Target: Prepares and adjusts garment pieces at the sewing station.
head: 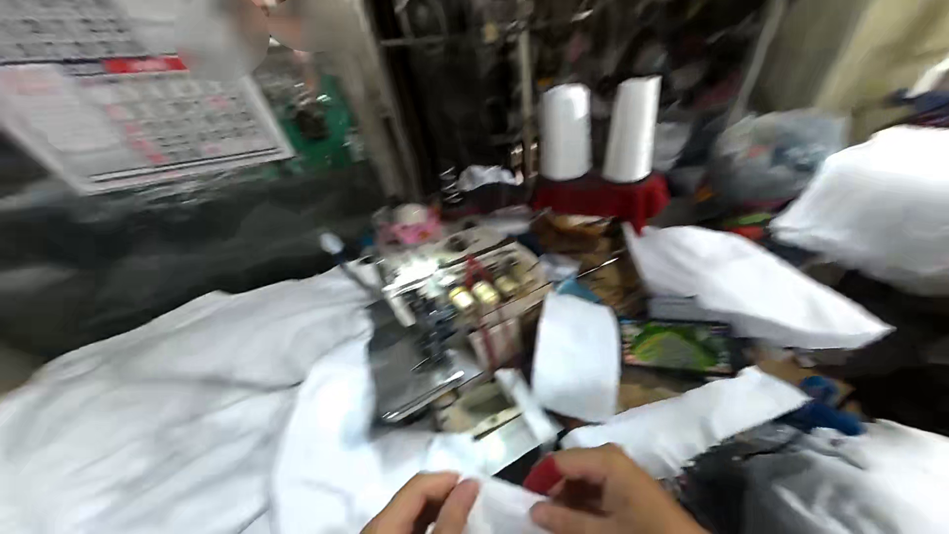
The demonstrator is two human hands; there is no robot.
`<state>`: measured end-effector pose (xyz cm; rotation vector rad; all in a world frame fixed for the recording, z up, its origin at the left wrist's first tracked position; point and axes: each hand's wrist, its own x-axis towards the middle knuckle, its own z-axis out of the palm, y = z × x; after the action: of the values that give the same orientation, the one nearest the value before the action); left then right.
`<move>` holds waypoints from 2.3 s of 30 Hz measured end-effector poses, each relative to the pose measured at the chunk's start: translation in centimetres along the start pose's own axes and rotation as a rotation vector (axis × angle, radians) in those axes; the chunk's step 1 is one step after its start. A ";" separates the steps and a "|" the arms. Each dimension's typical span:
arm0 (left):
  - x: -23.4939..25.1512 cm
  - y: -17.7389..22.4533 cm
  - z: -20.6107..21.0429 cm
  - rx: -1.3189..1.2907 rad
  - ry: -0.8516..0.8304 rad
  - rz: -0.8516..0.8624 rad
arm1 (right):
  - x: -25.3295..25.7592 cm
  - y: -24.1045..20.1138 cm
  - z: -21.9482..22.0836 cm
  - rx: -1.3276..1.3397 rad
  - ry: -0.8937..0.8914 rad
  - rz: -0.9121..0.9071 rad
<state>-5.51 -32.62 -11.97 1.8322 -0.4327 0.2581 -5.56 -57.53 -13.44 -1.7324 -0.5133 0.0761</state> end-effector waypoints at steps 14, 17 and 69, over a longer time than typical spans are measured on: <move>0.5 -1.0 2.0 0.051 0.090 -0.055 | 0.1 0.8 -0.6 0.069 0.018 0.094; 0.9 -1.3 1.4 0.091 0.044 -0.090 | 1.0 1.2 -0.2 0.056 0.012 0.074; 5.2 -0.2 0.6 0.235 -0.099 -0.084 | 10.8 2.9 4.0 0.200 0.594 0.006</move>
<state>-0.77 -33.95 -10.31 2.0951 -0.4058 0.1667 3.74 -50.22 -14.63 -1.4679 -0.0579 -0.3631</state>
